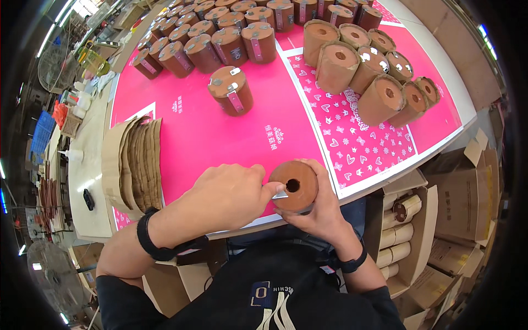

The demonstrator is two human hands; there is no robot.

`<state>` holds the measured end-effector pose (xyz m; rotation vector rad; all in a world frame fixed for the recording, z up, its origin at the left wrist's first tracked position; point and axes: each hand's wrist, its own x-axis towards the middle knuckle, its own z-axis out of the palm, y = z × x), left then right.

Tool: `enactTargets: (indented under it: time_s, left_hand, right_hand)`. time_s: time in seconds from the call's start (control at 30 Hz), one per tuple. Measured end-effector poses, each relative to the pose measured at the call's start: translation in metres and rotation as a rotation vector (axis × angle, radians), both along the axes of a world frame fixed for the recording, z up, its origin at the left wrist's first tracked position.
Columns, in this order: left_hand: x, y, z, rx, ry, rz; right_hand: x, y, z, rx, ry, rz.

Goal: The person applies adhesive tape to the ends and sides of wooden cylinders, using a utility knife to trim the tape and pressing it down by hand.

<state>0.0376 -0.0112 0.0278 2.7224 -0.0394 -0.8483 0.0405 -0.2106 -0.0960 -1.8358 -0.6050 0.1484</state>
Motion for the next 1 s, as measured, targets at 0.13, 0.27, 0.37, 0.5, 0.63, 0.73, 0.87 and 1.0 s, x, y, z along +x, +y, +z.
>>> enactTargets:
  time_s: [0.13, 0.27, 0.37, 0.5, 0.63, 0.73, 0.87, 1.0]
  left_hand:
    - [-0.005, -0.003, -0.006, 0.000, -0.088, -0.001]
    - [-0.005, -0.003, -0.011, -0.051, -0.173, 0.045]
    - [-0.013, 0.003, -0.004, -0.059, -0.177, 0.073]
    - [-0.030, 0.009, 0.001, -0.051, -0.197, 0.117]
    - [-0.038, 0.011, -0.010, -0.121, -0.170, 0.105]
    - [-0.034, 0.008, -0.010, -0.150, -0.106, 0.078]
    - [-0.032, 0.004, -0.005, -0.108, -0.086, 0.057]
    - [-0.032, -0.002, -0.014, -0.146, -0.163, 0.092]
  right_hand:
    - [-0.004, 0.002, -0.003, 0.032, -0.035, -0.034]
    - [-0.013, 0.011, -0.006, -0.032, -0.167, -0.130]
    - [-0.015, 0.009, 0.000, -0.005, -0.179, -0.116]
    - [-0.013, -0.008, 0.017, -0.138, -0.151, -0.053]
    - [-0.019, -0.005, 0.021, -0.231, -0.081, -0.016]
    - [-0.018, -0.006, 0.024, -0.279, -0.082, -0.039]
    - [-0.017, -0.005, 0.021, -0.248, -0.177, -0.060]
    - [-0.019, 0.000, 0.017, -0.175, -0.187, -0.071]
